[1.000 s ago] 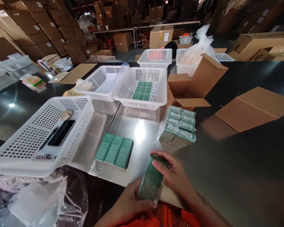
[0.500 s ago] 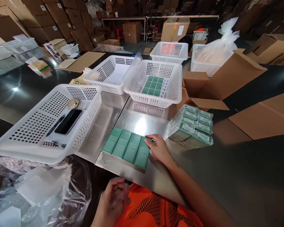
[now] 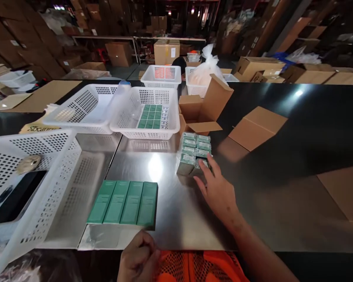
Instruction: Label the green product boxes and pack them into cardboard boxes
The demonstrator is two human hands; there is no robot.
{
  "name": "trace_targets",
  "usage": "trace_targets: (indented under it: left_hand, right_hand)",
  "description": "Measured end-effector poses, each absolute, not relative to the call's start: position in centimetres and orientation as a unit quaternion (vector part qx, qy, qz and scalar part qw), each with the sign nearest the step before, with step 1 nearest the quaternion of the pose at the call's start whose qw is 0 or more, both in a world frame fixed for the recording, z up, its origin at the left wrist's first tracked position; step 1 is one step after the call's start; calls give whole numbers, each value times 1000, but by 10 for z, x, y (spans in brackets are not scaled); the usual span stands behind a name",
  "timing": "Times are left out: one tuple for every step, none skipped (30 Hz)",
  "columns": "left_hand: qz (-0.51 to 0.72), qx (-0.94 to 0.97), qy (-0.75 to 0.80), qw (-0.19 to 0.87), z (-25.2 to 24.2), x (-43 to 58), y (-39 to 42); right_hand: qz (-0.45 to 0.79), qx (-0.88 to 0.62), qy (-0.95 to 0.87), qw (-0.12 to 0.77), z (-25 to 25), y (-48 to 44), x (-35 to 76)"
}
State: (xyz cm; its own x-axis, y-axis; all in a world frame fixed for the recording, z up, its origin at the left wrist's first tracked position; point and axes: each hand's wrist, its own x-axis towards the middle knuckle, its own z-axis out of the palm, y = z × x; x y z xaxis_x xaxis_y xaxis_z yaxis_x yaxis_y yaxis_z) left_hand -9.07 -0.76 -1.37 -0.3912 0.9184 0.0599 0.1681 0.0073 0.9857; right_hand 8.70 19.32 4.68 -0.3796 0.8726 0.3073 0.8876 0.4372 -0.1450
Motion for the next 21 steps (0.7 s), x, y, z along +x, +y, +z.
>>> trace_targets:
  left_hand:
    - [556, 442, 615, 342, -11, -86, 0]
    - [555, 446, 606, 355, -8, -81, 7]
    - [549, 446, 597, 378, -7, -76, 13]
    - [536, 437, 592, 415, -6, -72, 20]
    - [520, 417, 587, 459, -6, -67, 26]
    - [508, 385, 579, 508, -7, -63, 32]
    - [503, 345, 564, 556, -8, -58, 38]
    - [511, 301, 541, 596, -9, -53, 44]
    - [531, 259, 512, 624, -8, -48, 51]
    - [562, 223, 477, 638, -5, -44, 57]
    - [596, 192, 445, 641, -1, -40, 64]
    - [626, 165, 421, 635, 5, -37, 70]
    - [652, 142, 409, 622, 12, -35, 76]
    - [672, 125, 407, 606, 20, -34, 81]
    - [684, 115, 410, 592, 27, -33, 86]
    - [690, 111, 417, 581, 33, -32, 88]
    - [688, 114, 424, 578, 38, -31, 90]
    - [680, 120, 429, 582, 41, -29, 90]
    - [669, 127, 432, 592, 42, -27, 88]
    - [658, 130, 433, 603, 41, -24, 86]
    - [647, 129, 432, 615, 39, -20, 82]
  right_hand:
    - [-7, -524, -838, 149, 48, 194, 94]
    - [14, -521, -842, 140, 49, 193, 101]
    - [42, -523, -839, 143, 50, 190, 108]
    - [76, -531, -829, 160, 51, 185, 114]
    - [117, -543, -810, 190, 52, 177, 120]
    - [171, -557, -779, 230, 53, 168, 125]
    - [240, -569, -736, 279, 53, 158, 130]
    - [318, -571, -680, 331, 52, 146, 132]
    - [398, -564, -617, 378, 49, 134, 134]
    - [469, -547, -558, 411, 45, 123, 134]
    - [522, -524, -520, 427, 40, 112, 134]
    - [554, -494, -518, 426, 33, 104, 134]
    - [565, -459, -548, 413, 27, 97, 134]
    - [558, -423, -598, 390, 20, 94, 135]
    - [538, -387, -651, 370, 14, 93, 135]
    - [512, -354, -695, 359, 9, 94, 136]
    - [488, -332, -724, 358, 5, 96, 137]
    - [467, -320, -738, 367, 2, 98, 138]
    - [451, -314, -743, 381, 0, 101, 139]
    - [439, -309, -744, 398, -1, 102, 139]
    - [429, -306, -741, 417, -3, 103, 139]
